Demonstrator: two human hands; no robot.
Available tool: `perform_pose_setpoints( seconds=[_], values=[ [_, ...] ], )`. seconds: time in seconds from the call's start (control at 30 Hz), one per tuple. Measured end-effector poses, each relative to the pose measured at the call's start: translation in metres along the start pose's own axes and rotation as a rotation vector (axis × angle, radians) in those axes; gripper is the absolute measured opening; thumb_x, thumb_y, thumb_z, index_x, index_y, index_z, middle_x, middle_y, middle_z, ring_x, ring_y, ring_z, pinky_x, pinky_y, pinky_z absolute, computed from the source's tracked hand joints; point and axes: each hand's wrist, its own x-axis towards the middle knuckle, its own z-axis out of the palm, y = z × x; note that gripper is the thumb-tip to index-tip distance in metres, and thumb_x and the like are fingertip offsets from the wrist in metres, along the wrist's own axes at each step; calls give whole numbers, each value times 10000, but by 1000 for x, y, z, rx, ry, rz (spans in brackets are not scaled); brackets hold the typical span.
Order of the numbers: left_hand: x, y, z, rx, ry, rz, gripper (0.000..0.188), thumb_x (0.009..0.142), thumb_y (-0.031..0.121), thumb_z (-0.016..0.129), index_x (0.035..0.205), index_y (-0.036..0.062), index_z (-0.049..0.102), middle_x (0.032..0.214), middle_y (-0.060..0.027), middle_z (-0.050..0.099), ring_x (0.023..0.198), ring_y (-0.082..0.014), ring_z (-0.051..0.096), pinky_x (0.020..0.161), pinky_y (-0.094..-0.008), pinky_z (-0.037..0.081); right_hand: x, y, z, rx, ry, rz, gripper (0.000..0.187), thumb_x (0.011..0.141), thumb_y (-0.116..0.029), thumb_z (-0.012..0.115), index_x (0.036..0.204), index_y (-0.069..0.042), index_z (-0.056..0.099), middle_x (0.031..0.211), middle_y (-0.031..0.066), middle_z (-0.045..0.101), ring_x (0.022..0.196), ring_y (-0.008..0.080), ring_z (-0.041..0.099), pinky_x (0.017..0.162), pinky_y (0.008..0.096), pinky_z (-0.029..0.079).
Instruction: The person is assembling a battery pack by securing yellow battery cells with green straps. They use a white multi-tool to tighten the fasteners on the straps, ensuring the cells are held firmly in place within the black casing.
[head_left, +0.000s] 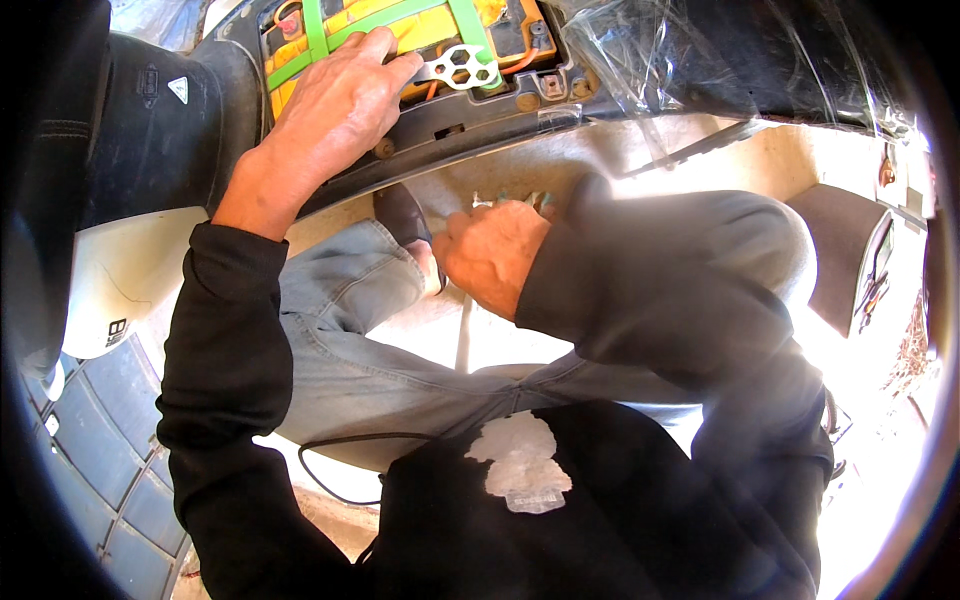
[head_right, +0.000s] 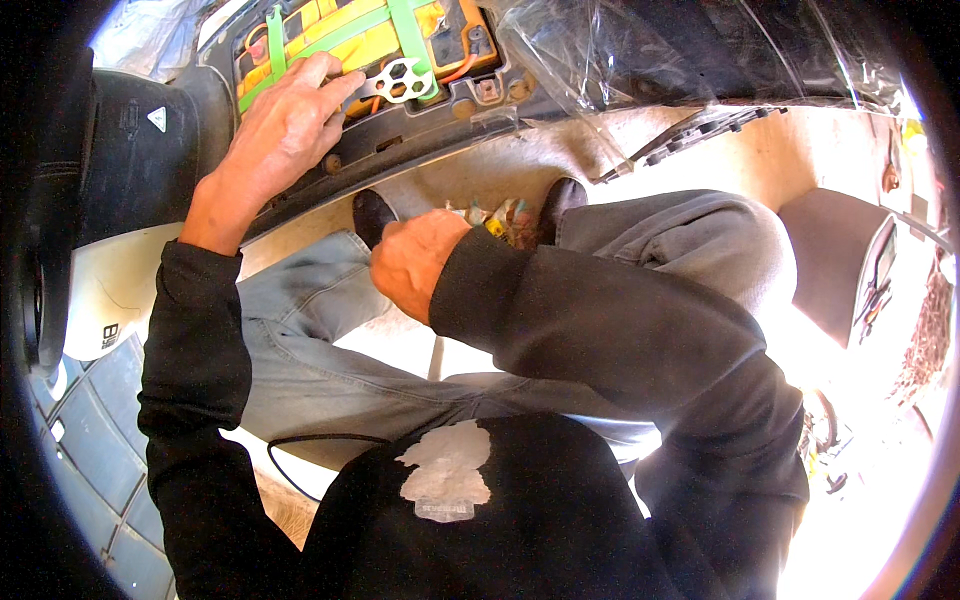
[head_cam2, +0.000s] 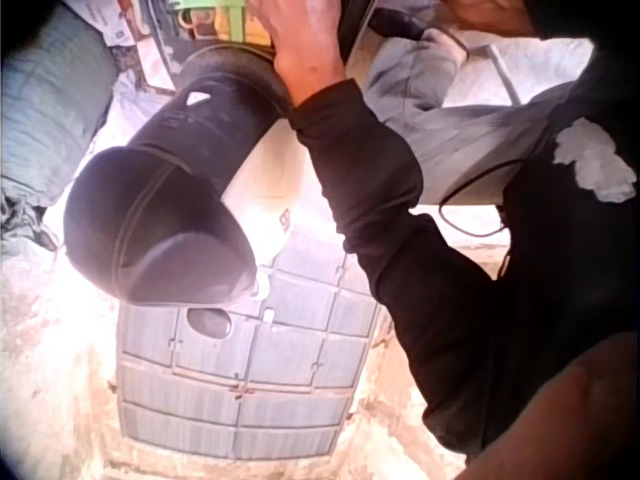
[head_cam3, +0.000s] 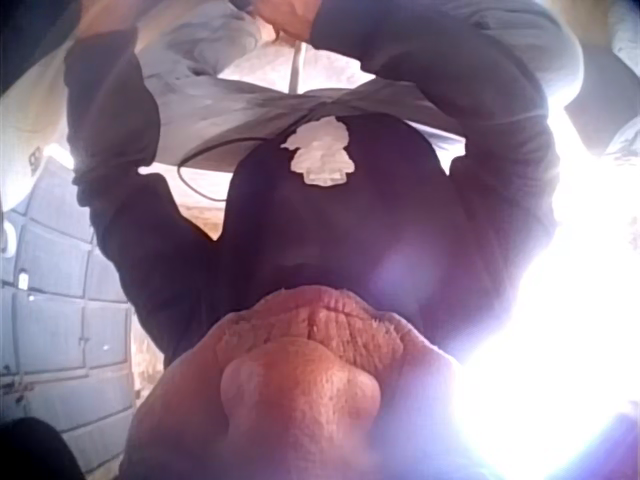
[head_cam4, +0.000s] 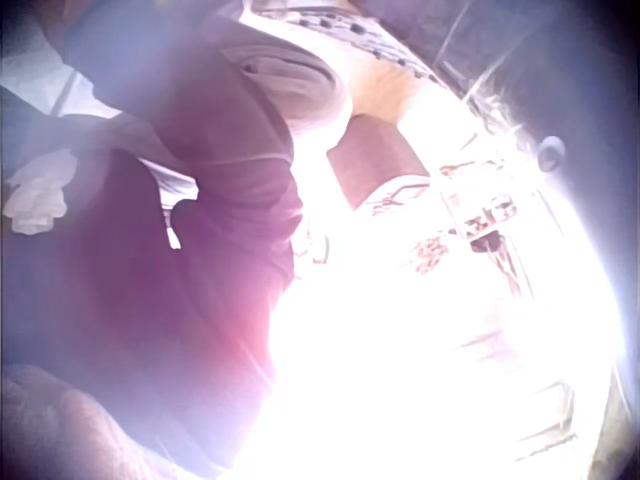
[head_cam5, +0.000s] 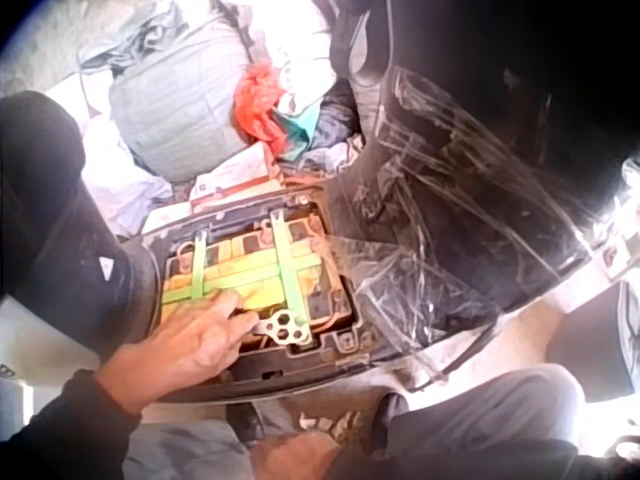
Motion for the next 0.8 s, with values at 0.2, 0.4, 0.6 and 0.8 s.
perform_pose_setpoints(
  seconds=[0.2,0.4,0.6,0.8],
  values=[
    [3,0,-1,2,14,16,321,717,-14,634,1032,15,584,1004,-123,533,960,-326,566,786,-406,476,3,6,-6,-6,22,25,124,764,-93,557,750,-2,640,687,170,613,615,294,646,523,375,503],
    [5,4,3,18,20,1,251,714,-13,623,958,18,574,991,-118,536,972,-318,560,782,-415,479,9,8,-21,-9,-103,118,102,796,-103,559,867,-41,597,783,136,600,726,287,645,599,375,519],
    [6,3,0,44,53,-34,229,738,17,619,964,31,578,975,-119,541,967,-322,560,771,-421,479,13,32,-50,-88,171,363,113,824,-172,616,861,-65,619,788,109,599,690,280,628,607,393,498],
    [14,15,-7,41,58,-84,242,727,43,653,960,19,592,933,-131,540,923,-332,574,753,-422,479,13,67,-68,-38,369,532,243,823,-233,658,999,-67,682,870,171,663,766,316,656,683,364,514]
  ],
)
